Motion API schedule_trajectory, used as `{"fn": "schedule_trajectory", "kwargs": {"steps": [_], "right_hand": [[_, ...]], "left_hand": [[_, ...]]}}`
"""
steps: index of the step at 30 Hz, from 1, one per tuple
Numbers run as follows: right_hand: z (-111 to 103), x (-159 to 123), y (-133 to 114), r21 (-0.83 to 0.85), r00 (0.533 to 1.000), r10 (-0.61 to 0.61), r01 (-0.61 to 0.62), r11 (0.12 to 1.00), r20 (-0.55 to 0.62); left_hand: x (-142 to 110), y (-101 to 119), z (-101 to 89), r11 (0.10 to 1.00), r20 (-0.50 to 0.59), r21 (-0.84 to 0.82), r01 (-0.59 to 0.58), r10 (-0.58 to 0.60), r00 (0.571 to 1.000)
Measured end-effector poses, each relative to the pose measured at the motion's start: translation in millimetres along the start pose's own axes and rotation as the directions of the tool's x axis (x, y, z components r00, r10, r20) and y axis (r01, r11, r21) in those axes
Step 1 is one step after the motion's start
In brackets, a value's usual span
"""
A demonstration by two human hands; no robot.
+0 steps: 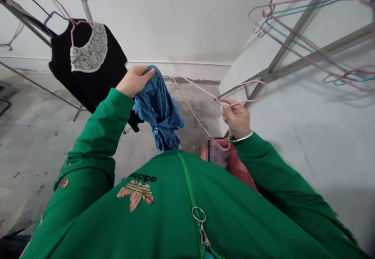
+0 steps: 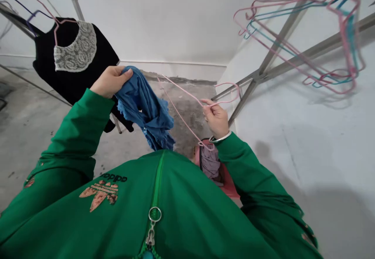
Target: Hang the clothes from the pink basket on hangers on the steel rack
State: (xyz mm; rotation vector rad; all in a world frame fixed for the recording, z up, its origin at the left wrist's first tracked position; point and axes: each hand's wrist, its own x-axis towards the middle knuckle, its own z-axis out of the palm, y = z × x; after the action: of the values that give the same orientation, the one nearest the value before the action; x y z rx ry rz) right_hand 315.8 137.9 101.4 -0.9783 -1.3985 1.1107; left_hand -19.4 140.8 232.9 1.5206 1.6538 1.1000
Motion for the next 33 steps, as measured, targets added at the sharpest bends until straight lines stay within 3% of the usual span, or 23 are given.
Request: {"fn": "schedule_trajectory", "kwargs": {"steps": [4, 8, 11, 14, 17, 20, 23, 27, 30, 33], "right_hand": [[-10.5, -7.5, -31.1, -0.037, 0.992, -0.102, 0.105, 0.994, 0.067], [-8.1, -17.1, -57.5, -0.173, 0.976, -0.108, 0.141, 0.975, 0.189], [17.6, -15.6, -61.4, -0.280, 0.957, -0.107, 0.184, 0.942, 0.271], [57.2, -5.2, -51.6, -0.278, 0.935, -0.134, 0.231, 0.932, 0.330], [96.4, 10.4, -37.0, -0.222, 0.931, -0.197, 0.271, 0.937, 0.308], [119.7, 25.9, -27.6, -0.172, 0.925, -0.235, 0.294, 0.940, 0.299], [122.2, 37.5, -26.2, -0.157, 0.919, -0.266, 0.320, 0.934, 0.289], [113.2, 50.6, -29.9, -0.182, 0.901, -0.312, 0.376, 0.909, 0.300], [108.8, 64.6, -34.0, -0.245, 0.865, -0.368, 0.460, 0.854, 0.342], [102.1, 75.1, -39.1, -0.396, 0.841, -0.445, 0.538, 0.744, 0.307]], "left_hand": [[11.1, -5.8, -8.2, 0.955, -0.032, 0.255, -0.152, 0.166, 0.986], [11.8, -7.4, -12.9, 0.860, -0.088, 0.486, -0.157, 0.226, 0.970], [5.9, -5.0, -6.8, 0.823, -0.056, 0.544, -0.164, 0.230, 0.972], [-3.6, -1.3, 9.3, 0.807, 0.029, 0.554, -0.205, 0.228, 0.973], [-15.0, 2.0, 30.2, 0.742, 0.157, 0.611, -0.275, 0.227, 0.961], [-24.5, 2.2, 43.9, 0.644, 0.306, 0.664, -0.379, 0.229, 0.924], [-28.5, -0.3, 45.1, 0.578, 0.365, 0.685, -0.443, 0.255, 0.896], [-26.5, -1.1, 40.0, 0.511, 0.318, 0.720, -0.469, 0.357, 0.878], [-22.6, -1.5, 40.3, 0.534, 0.258, 0.719, -0.445, 0.390, 0.884], [-18.7, -4.1, 41.0, 0.568, 0.237, 0.722, -0.395, 0.333, 0.913]]}}
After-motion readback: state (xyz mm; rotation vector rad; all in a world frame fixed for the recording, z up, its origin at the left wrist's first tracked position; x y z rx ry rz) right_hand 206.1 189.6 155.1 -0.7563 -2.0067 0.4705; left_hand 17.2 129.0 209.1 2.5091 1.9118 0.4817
